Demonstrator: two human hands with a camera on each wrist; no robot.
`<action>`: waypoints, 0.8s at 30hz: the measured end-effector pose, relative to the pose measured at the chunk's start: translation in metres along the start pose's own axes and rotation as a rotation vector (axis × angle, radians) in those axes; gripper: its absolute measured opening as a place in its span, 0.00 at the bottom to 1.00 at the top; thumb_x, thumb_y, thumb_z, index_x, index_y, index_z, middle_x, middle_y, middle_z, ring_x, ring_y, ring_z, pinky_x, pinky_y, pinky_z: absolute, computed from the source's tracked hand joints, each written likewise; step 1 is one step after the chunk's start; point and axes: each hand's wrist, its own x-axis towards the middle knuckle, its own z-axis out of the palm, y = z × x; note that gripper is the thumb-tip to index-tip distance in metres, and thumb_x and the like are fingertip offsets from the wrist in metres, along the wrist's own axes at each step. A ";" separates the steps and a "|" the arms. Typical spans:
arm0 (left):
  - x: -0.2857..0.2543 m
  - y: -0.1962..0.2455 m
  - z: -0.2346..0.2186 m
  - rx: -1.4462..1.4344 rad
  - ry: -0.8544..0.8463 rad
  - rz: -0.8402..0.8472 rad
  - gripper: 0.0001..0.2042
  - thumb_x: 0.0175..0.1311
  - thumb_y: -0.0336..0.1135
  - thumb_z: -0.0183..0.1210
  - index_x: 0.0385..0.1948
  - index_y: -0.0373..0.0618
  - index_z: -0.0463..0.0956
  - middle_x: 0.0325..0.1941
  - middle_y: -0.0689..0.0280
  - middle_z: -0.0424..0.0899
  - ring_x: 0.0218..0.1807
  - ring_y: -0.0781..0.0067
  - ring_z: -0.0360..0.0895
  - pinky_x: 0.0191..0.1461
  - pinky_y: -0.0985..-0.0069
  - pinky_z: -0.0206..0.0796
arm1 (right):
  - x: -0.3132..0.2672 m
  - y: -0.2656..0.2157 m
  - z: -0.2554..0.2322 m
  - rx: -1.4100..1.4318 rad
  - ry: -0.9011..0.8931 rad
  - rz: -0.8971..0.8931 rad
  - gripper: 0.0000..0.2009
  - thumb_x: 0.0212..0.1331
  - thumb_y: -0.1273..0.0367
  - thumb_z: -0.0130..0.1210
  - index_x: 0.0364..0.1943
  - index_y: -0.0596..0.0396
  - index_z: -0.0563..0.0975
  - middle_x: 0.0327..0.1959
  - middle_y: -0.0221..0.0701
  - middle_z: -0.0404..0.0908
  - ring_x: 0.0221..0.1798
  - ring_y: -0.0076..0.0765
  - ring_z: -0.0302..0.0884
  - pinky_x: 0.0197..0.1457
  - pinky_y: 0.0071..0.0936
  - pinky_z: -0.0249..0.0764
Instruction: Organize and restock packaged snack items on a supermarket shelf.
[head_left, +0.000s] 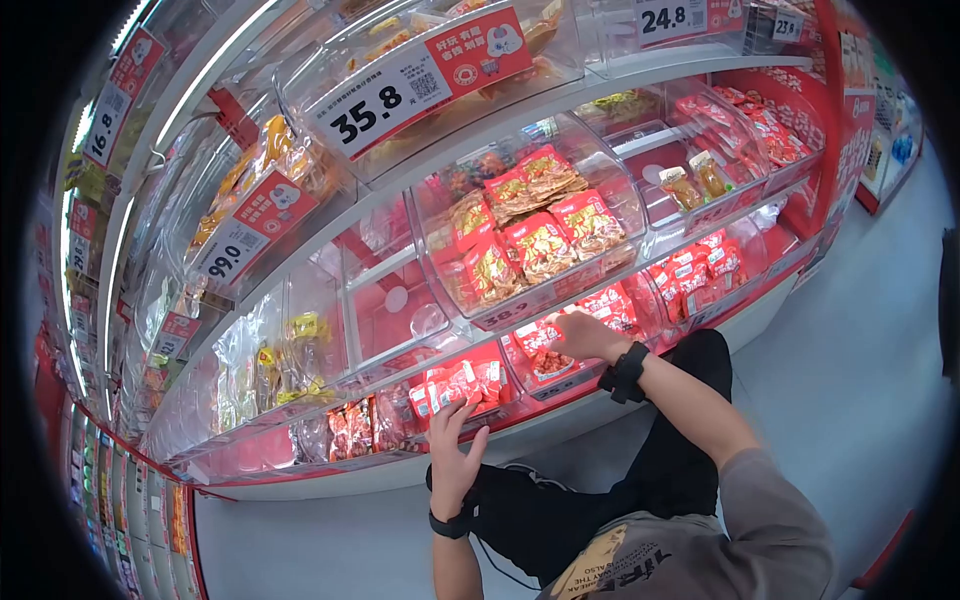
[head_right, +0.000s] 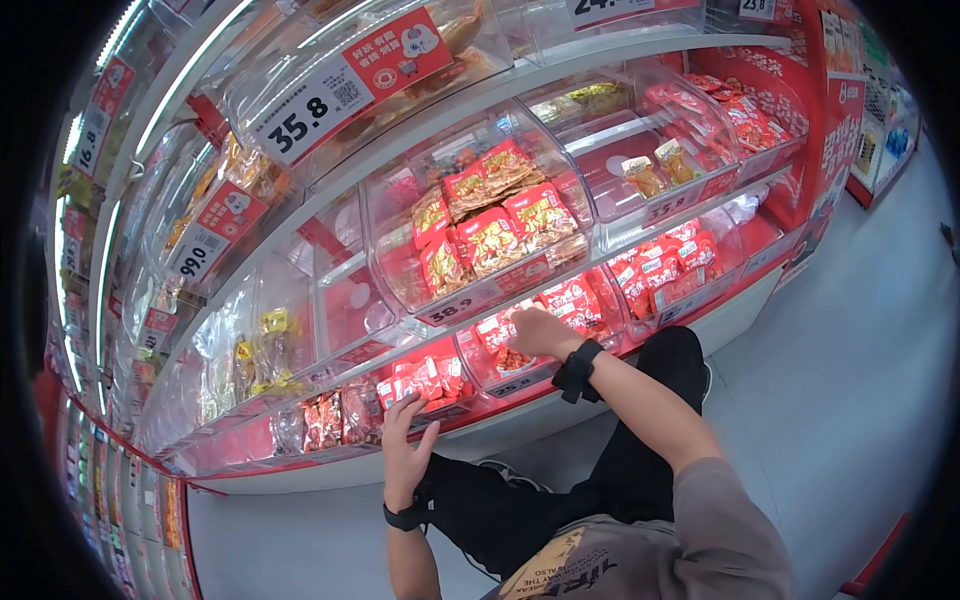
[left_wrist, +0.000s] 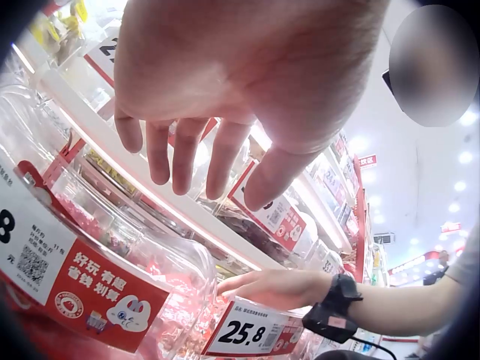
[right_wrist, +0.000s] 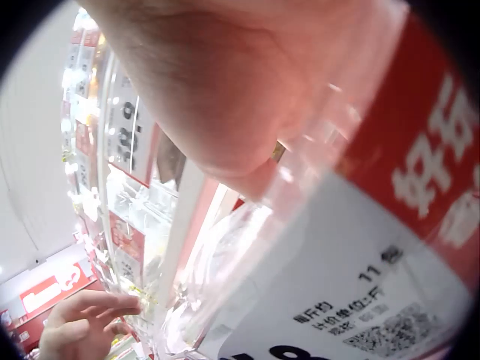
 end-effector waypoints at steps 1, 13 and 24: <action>0.001 0.004 -0.003 0.003 -0.004 0.002 0.17 0.52 0.33 0.62 0.45 0.43 0.76 0.52 0.59 0.75 0.56 0.59 0.70 0.60 0.65 0.57 | 0.014 0.010 0.013 -0.013 -0.026 0.007 0.23 0.55 0.60 0.53 0.53 0.55 0.70 0.54 0.55 0.66 0.54 0.55 0.69 0.58 0.42 0.66; 0.007 0.006 0.010 -0.092 0.018 0.056 0.20 0.51 0.30 0.63 0.48 0.42 0.74 0.52 0.58 0.75 0.54 0.59 0.72 0.58 0.67 0.60 | -0.038 -0.026 -0.013 0.029 0.319 -0.384 0.11 0.46 0.78 0.51 0.35 0.59 0.79 0.43 0.34 0.75 0.50 0.43 0.71 0.53 0.36 0.66; 0.021 0.019 0.031 -0.286 0.058 0.164 0.18 0.45 0.22 0.66 0.41 0.39 0.77 0.38 0.58 0.81 0.41 0.62 0.78 0.44 0.71 0.69 | -0.119 -0.093 -0.045 0.229 0.176 -0.820 0.16 0.46 0.79 0.50 0.43 0.63 0.76 0.50 0.36 0.74 0.54 0.41 0.69 0.59 0.37 0.62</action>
